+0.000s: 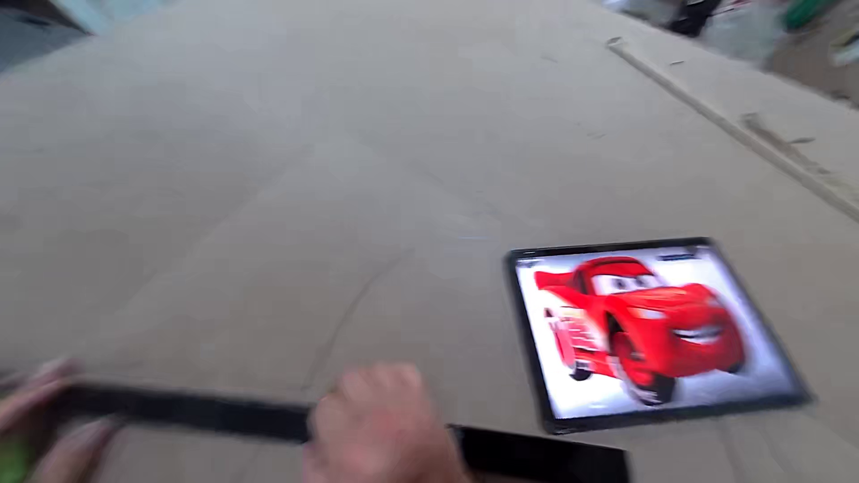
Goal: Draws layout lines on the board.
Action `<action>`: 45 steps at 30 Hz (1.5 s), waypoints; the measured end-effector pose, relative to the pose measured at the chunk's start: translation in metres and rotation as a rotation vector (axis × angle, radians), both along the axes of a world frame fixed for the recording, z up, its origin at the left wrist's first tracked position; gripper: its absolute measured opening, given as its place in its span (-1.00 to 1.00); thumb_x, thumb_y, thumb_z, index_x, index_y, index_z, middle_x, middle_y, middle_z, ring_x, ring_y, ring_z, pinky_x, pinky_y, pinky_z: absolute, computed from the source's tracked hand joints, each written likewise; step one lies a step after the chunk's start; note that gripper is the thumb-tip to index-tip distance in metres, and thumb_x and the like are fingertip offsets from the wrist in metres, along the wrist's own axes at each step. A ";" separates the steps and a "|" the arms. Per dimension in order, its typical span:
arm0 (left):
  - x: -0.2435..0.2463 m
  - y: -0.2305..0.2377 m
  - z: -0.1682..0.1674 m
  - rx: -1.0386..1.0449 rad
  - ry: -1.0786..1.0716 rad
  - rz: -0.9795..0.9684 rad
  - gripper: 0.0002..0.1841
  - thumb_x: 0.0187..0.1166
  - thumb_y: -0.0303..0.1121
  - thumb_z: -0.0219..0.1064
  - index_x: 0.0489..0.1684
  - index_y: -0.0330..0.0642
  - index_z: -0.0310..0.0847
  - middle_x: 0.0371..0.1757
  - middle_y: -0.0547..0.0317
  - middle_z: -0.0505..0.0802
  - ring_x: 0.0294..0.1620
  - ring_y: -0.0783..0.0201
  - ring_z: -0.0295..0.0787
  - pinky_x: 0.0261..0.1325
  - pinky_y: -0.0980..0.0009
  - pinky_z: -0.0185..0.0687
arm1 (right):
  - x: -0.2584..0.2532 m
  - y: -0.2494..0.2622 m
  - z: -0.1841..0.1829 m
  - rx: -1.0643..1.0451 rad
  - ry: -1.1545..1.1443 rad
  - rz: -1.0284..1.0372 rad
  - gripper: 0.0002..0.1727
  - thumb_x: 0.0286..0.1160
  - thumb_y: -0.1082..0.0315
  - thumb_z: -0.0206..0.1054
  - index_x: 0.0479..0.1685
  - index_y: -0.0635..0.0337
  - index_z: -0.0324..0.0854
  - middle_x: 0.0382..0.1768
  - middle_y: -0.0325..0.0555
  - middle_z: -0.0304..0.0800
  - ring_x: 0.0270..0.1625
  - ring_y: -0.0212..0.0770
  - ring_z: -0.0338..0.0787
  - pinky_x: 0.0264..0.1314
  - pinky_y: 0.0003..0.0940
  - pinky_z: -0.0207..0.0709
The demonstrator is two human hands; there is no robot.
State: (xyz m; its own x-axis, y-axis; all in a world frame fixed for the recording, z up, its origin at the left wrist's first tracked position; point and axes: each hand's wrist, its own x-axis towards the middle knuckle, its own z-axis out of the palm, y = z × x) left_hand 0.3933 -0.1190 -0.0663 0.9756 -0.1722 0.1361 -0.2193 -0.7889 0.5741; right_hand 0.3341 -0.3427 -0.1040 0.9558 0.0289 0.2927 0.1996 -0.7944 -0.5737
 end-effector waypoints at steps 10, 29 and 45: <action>0.005 0.096 -0.039 0.063 -0.027 0.062 -0.43 0.72 0.03 0.26 0.64 -0.02 0.45 0.70 0.27 0.57 0.79 0.30 0.33 0.82 0.12 0.31 | -0.003 0.004 -0.008 -0.054 0.043 0.098 -0.71 0.44 -0.02 0.37 -0.25 -0.03 0.85 -0.09 -0.14 0.88 -0.04 -0.05 0.81 0.00 -0.02 0.57; 0.008 0.096 -0.041 0.054 0.001 0.056 -0.40 0.73 0.05 0.24 0.70 0.02 0.39 0.73 0.31 0.53 0.82 0.32 0.27 0.85 0.15 0.24 | -0.001 0.006 -0.013 -0.056 0.023 0.076 -0.71 0.39 -0.03 0.40 -0.27 -0.04 0.87 -0.12 -0.19 0.87 -0.09 -0.11 0.78 -0.05 -0.08 0.52; 0.009 0.099 -0.042 0.137 -0.009 0.081 -0.38 0.71 0.13 0.22 0.73 0.18 0.35 0.74 0.44 0.52 0.81 0.40 0.25 0.85 0.21 0.20 | -0.002 0.005 -0.012 -0.060 0.020 0.071 -0.75 0.33 -0.04 0.49 -0.27 -0.10 0.85 -0.10 -0.29 0.84 -0.03 -0.22 0.74 -0.01 -0.14 0.50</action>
State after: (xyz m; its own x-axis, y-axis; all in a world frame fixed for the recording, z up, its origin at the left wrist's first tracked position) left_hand 0.4020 -0.0198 -0.1080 0.9858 -0.1105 0.1261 -0.1567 -0.8749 0.4582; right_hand 0.3321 -0.3373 -0.1155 0.9563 0.1132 0.2695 0.2455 -0.8115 -0.5303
